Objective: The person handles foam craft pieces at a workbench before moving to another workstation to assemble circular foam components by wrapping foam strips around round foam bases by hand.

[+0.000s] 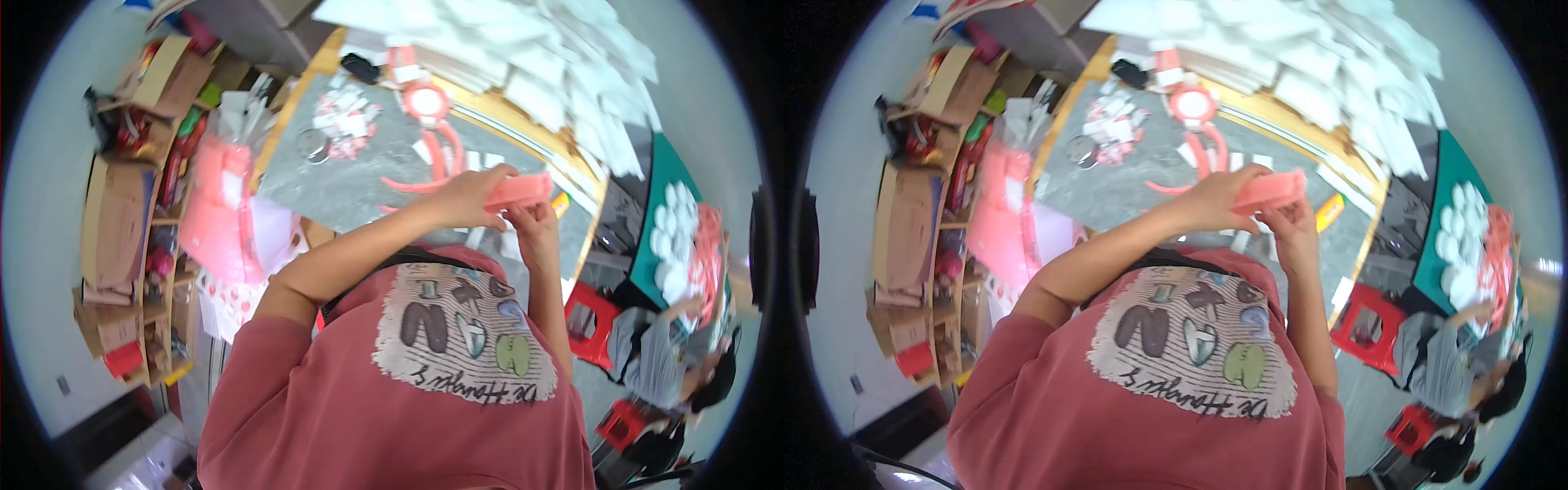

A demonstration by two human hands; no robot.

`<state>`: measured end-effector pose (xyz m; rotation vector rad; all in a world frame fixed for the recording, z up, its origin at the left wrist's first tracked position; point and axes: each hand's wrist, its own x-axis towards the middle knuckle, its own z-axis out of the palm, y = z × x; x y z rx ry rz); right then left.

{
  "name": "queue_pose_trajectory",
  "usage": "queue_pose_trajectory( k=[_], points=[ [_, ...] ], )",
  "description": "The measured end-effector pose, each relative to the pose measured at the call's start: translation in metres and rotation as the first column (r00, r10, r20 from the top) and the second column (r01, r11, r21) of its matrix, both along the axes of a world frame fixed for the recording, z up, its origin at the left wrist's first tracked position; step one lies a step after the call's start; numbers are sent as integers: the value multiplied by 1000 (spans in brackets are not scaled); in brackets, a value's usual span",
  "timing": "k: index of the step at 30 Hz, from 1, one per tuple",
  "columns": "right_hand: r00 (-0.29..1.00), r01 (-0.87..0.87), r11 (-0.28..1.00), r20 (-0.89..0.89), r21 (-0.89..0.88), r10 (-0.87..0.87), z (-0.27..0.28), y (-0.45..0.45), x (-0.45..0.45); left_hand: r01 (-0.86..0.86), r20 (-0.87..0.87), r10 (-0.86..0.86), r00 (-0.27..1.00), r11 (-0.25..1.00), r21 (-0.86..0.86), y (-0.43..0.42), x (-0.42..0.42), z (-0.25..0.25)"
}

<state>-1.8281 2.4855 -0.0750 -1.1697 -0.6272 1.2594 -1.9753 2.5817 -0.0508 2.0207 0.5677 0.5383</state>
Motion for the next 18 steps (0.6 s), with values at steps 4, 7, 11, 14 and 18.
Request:
queue_pose_trajectory(
  k=[4,7,11,14,18],
  points=[
    [988,-113,993,-100,31,115,3,11,-12,-20,-229,-32,973,975,-220,9,-21,3],
    [973,-224,973,38,-61,226,3,20,-18,-118,-178,109,978,992,-40,23,-46,-15],
    [961,-205,963,150,-177,233,-3,24,-15,-421,30,434,901,887,-189,73,-108,-33],
    [969,-166,965,148,-202,198,-9,18,-5,-607,-92,725,683,494,-622,101,-153,-37],
    [969,-115,964,187,-241,163,-16,8,6,-556,-2,833,553,367,-746,131,-188,-74]
  ],
)
